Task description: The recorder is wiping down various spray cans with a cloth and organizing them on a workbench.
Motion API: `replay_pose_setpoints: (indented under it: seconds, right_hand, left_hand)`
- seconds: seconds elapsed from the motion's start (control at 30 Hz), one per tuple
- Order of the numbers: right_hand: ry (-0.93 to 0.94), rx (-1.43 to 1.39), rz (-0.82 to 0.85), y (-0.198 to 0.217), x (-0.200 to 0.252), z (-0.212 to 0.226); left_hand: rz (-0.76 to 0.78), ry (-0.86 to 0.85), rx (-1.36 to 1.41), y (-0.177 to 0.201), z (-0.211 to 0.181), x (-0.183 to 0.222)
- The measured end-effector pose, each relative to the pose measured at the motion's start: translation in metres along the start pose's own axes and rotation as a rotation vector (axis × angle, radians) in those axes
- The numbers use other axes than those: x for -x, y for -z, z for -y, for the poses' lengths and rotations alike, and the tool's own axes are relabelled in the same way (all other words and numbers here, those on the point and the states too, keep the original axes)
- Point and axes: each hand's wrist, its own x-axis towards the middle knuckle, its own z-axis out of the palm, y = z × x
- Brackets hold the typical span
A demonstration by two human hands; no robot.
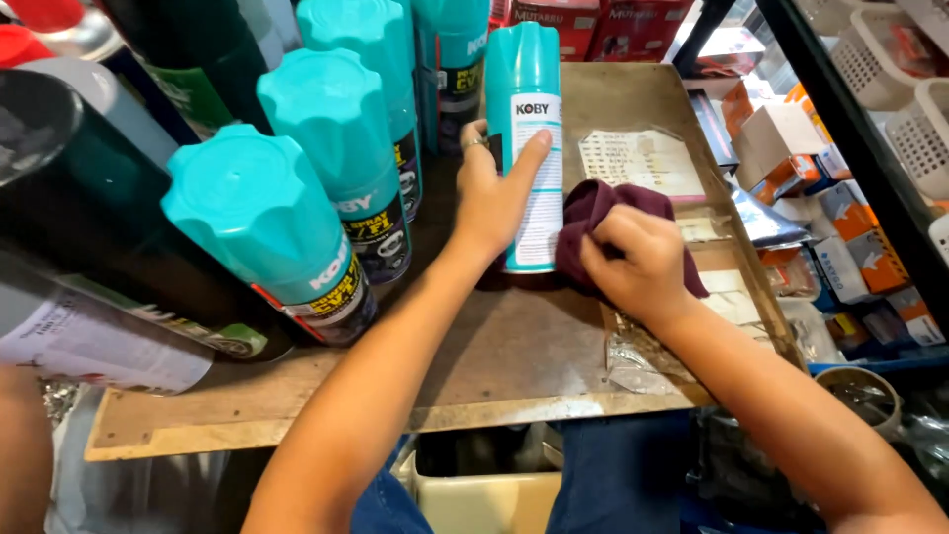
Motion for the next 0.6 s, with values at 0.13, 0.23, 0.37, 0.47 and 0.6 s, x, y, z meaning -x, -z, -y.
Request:
replay_pose_setpoints:
  seconds: [0.13, 0.23, 0.37, 0.47, 0.6]
  right_hand:
    - [-0.063, -0.081, -0.098, 0.004, 0.005, -0.014]
    - [-0.039, -0.176, -0.002, 0.011, -0.006, -0.007]
    - [-0.039, -0.315, 0.184, 0.006, -0.002, -0.011]
    - [-0.165, -0.387, 0.234, 0.003, 0.005, -0.019]
    - [-0.224, -0.376, 0.245, 0.005, 0.004, -0.016]
  left_hand:
    - [0.0, 0.008, 0.014, 0.0, -0.005, 0.002]
    - [0.008, 0.008, 0.023, -0.001, -0.005, 0.002]
    - [0.003, 0.002, 0.014, -0.001, 0.001, -0.001]
    - [0.021, 0.011, 0.013, -0.001, 0.003, -0.003]
    - [0.036, -0.007, 0.01, 0.0, -0.004, 0.004]
